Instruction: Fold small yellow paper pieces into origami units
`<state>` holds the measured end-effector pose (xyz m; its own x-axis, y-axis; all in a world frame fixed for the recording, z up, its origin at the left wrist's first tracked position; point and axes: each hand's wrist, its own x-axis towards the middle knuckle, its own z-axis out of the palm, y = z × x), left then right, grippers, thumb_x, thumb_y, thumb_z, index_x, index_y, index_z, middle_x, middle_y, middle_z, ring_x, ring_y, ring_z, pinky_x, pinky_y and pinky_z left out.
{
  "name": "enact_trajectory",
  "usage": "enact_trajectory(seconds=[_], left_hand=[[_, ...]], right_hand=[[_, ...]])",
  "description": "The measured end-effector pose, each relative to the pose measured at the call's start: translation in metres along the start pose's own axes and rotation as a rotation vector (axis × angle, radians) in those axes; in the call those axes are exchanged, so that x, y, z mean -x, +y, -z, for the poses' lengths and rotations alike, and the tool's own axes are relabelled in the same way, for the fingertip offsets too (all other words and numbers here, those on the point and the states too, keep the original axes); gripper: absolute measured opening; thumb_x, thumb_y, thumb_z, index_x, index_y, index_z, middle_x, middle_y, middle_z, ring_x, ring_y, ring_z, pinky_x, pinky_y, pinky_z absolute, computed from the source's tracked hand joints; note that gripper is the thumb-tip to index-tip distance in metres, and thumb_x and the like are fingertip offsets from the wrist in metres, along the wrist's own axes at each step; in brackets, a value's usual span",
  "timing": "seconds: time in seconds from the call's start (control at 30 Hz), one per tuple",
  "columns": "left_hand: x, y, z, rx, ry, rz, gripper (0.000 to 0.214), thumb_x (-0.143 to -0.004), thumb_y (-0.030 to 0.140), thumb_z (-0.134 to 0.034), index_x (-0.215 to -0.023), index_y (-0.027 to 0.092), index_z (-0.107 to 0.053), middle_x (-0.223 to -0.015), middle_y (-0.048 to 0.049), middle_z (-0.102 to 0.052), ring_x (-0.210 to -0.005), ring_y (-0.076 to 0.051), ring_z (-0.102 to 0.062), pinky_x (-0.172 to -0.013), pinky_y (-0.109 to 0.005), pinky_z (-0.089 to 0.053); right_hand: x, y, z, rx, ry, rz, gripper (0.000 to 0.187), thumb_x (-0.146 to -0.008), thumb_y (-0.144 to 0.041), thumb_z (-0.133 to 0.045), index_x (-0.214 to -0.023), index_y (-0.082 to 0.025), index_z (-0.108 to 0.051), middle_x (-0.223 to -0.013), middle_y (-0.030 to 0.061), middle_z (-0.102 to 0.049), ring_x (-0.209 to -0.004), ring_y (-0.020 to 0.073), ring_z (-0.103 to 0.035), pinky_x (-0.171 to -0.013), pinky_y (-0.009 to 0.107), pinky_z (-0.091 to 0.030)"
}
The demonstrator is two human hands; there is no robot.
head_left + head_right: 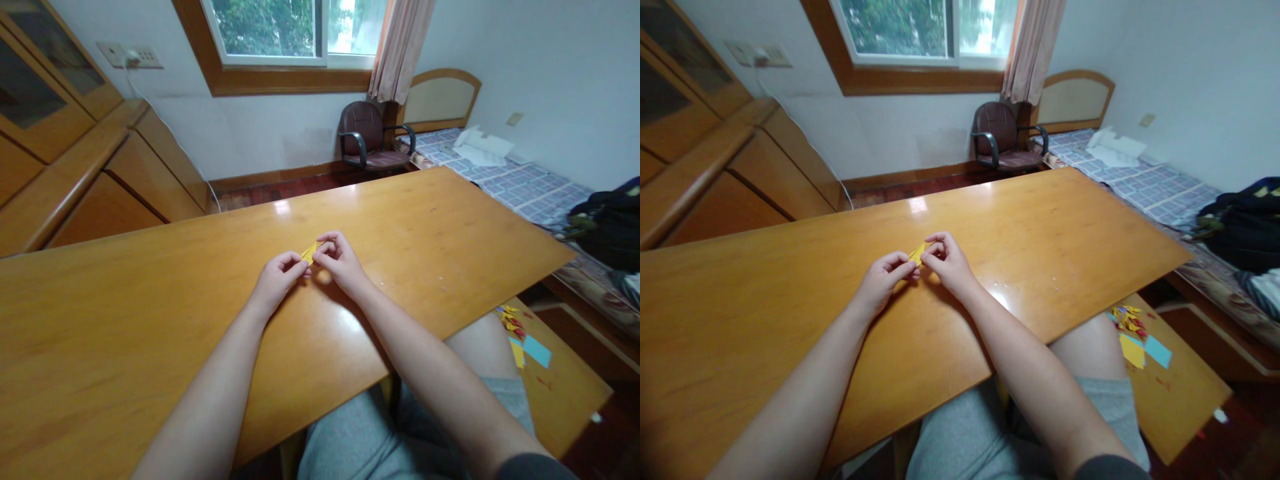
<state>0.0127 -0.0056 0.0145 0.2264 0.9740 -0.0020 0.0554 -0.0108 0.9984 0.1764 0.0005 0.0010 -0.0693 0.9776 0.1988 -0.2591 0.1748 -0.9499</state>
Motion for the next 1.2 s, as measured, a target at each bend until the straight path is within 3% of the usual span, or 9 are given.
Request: enact_trajectory(seconds=[0.47,0.67,1.03,1.2], left_hand=[[-0.0005,-0.0007,0.001,0.042,-0.012,0.041,0.027,-0.074,0.041,-0.075,-0.069,0.016,-0.065,-0.065,-0.0026,-0.067,-0.056,-0.014,-0.06,-0.06,-0.026,-0.047],[0.0,0.0011,-0.0008,0.004,-0.012,0.04,0.03,-0.074,0.044,-0.075,-0.069,0.016,-0.065,-0.064,-0.0021,-0.066,-0.056,-0.013,-0.059,-0.059,-0.025,-0.046],[-0.0038,-0.0062,0.0014,0.211,0.163,0.018,0.032,-0.071,0.045,-0.078,-0.079,0.016,-0.068,-0.073,-0.003,-0.071,-0.069,-0.015,-0.067,-0.07,-0.027,-0.054],[-0.0035,-0.0066,-0.0001,0.258,0.147,0.016,0.035,-0.067,0.041,-0.083,-0.089,0.017,-0.071,-0.085,-0.0046,-0.075,-0.078,-0.016,-0.07,-0.08,-0.03,-0.055]], right_hand=[[0.0022,0.0001,0.0001,0.047,-0.004,0.005,0.032,-0.08,-0.036,-0.067,-0.104,-0.023,-0.05,-0.068,-0.0069,-0.057,-0.065,0.012,-0.055,-0.069,0.028,-0.045],[0.001,-0.0022,0.0002,0.037,-0.031,0.014,0.044,-0.077,-0.033,-0.072,-0.115,-0.026,-0.051,-0.08,-0.0044,-0.059,-0.072,0.0121,-0.056,-0.07,0.028,-0.045],[-0.0013,-0.0007,0.0028,0.045,0.023,-0.016,0.037,-0.073,-0.033,-0.075,-0.106,-0.024,-0.061,-0.08,-0.0037,-0.058,-0.07,0.0111,-0.056,-0.068,0.026,-0.046],[0.0004,-0.0039,0.0036,0.041,0.028,-0.013,0.028,-0.076,-0.035,-0.073,-0.1,-0.023,-0.066,-0.076,-0.0036,-0.061,-0.069,0.0115,-0.058,-0.069,0.027,-0.047]])
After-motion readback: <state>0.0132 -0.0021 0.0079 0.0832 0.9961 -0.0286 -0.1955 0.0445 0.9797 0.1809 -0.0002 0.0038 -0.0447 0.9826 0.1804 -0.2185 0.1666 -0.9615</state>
